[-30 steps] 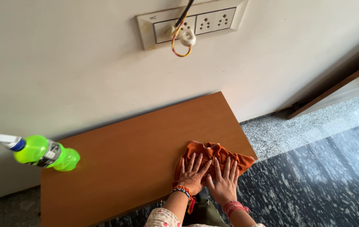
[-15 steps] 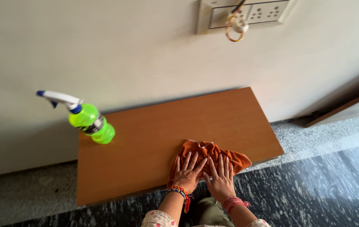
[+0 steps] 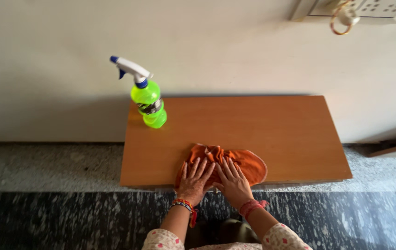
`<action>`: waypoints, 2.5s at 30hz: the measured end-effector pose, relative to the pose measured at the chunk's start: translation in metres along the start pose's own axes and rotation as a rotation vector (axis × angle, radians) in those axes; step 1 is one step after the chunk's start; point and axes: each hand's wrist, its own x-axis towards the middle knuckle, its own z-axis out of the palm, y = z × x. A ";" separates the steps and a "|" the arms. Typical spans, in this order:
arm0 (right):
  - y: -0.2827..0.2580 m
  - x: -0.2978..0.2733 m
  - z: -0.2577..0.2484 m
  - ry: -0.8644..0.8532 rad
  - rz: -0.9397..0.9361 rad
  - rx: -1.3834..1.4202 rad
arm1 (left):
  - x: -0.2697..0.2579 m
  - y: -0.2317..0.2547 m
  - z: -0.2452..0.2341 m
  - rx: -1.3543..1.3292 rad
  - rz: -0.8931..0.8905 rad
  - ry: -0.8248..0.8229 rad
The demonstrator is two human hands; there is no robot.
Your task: The person cleans the top of a wooden cabinet and then wipes down a large wooden door using a cloth and a spray bottle.
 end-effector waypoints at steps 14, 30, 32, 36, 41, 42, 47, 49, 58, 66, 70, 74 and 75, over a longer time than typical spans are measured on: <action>0.001 0.015 -0.007 -0.143 -0.232 0.081 | -0.011 -0.010 0.009 0.101 -0.144 0.040; 0.148 -0.081 -0.043 -0.096 -0.031 0.155 | 0.082 0.159 0.062 0.048 -0.035 0.100; 0.167 -0.094 -0.047 -0.071 0.009 0.130 | 0.096 0.178 0.074 0.053 -0.006 0.121; 0.205 -0.120 -0.057 -0.049 0.059 0.086 | 0.125 0.218 0.098 0.059 0.028 0.128; 0.255 -0.148 -0.067 0.001 0.099 0.072 | 0.160 0.268 0.126 0.072 0.094 0.165; 0.265 -0.153 -0.068 0.004 0.099 0.050 | 0.167 0.278 0.130 0.083 0.102 0.157; 0.302 -0.178 -0.073 -0.021 0.189 0.057 | 0.192 0.324 0.146 0.095 0.115 0.152; 0.316 -0.184 -0.073 0.009 0.209 0.087 | 0.201 0.338 0.148 0.110 0.128 0.161; 0.337 -0.197 -0.070 -0.036 0.191 0.010 | 0.203 0.352 0.141 0.120 0.155 0.107; 0.352 -0.199 -0.060 -0.037 0.126 0.018 | 0.196 0.338 0.124 0.066 0.198 0.045; 0.331 -0.187 -0.066 -0.137 0.200 -0.057 | 0.185 0.323 0.111 0.065 0.212 -0.003; 0.292 -0.166 -0.080 -0.192 0.231 -0.003 | 0.166 0.295 0.092 0.091 0.208 0.055; 0.284 -0.155 -0.082 -0.183 0.232 0.017 | 0.165 0.285 0.083 0.105 0.207 0.089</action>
